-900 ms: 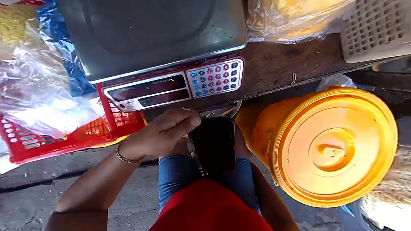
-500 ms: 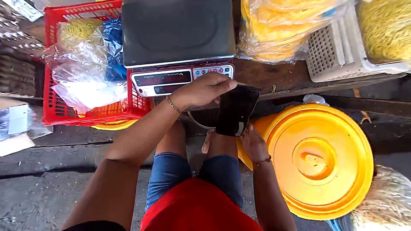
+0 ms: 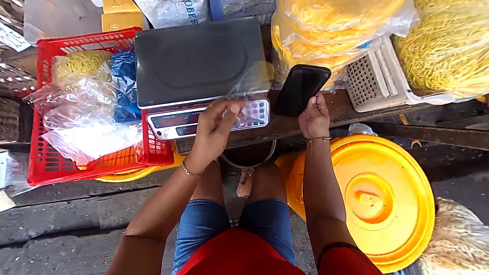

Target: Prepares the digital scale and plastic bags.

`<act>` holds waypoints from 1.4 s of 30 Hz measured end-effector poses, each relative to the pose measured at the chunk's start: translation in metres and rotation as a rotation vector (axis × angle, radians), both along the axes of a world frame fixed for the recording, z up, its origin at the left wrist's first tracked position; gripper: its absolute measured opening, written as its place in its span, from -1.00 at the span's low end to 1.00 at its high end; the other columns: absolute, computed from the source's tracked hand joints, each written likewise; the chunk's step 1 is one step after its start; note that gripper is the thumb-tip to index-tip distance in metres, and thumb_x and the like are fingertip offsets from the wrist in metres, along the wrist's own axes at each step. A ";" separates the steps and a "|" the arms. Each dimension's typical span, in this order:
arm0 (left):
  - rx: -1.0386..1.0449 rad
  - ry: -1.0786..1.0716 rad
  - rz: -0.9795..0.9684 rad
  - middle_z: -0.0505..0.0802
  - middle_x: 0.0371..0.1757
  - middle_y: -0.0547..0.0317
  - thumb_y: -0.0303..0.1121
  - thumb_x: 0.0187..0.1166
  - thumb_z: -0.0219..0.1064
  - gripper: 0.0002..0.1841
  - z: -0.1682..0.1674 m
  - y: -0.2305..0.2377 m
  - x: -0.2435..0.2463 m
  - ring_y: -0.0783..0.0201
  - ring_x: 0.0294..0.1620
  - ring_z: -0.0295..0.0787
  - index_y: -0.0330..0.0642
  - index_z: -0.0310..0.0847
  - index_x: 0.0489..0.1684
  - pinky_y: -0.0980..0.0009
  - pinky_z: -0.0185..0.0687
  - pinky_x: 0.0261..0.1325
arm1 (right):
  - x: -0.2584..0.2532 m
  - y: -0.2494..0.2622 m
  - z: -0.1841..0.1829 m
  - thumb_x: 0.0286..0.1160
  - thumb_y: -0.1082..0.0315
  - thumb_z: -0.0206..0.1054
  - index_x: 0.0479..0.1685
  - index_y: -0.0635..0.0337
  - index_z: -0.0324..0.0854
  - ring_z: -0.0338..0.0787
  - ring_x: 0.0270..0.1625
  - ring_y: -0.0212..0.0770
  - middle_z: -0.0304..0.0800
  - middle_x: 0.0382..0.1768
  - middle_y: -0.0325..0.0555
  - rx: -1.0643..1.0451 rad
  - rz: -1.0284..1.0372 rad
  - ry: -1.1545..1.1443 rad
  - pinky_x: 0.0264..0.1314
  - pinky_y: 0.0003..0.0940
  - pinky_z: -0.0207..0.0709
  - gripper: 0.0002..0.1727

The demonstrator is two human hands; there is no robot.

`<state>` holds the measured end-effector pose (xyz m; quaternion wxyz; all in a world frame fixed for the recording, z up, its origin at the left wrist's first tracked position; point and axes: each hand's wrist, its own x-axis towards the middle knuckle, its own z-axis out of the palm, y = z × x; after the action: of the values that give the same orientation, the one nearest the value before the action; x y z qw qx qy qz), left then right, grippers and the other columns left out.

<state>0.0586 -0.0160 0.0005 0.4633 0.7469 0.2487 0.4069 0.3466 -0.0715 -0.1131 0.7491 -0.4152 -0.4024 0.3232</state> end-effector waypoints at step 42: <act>-0.607 0.238 -0.148 0.87 -0.29 0.31 -0.54 0.52 0.29 -0.81 -0.008 -0.024 -0.121 0.49 -0.30 0.79 -0.19 0.71 0.00 0.54 0.75 -0.10 | -0.087 -0.128 0.038 0.35 0.33 0.46 -0.24 0.06 0.71 0.70 -0.40 -0.53 0.77 -0.45 -0.39 -0.478 0.594 -0.132 -0.22 -0.55 0.64 -0.91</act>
<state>-0.0619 -0.0403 -0.0078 0.6605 0.6334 0.3560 0.1894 0.2597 -0.1994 -0.0748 0.4775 -0.4632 -0.4660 0.5834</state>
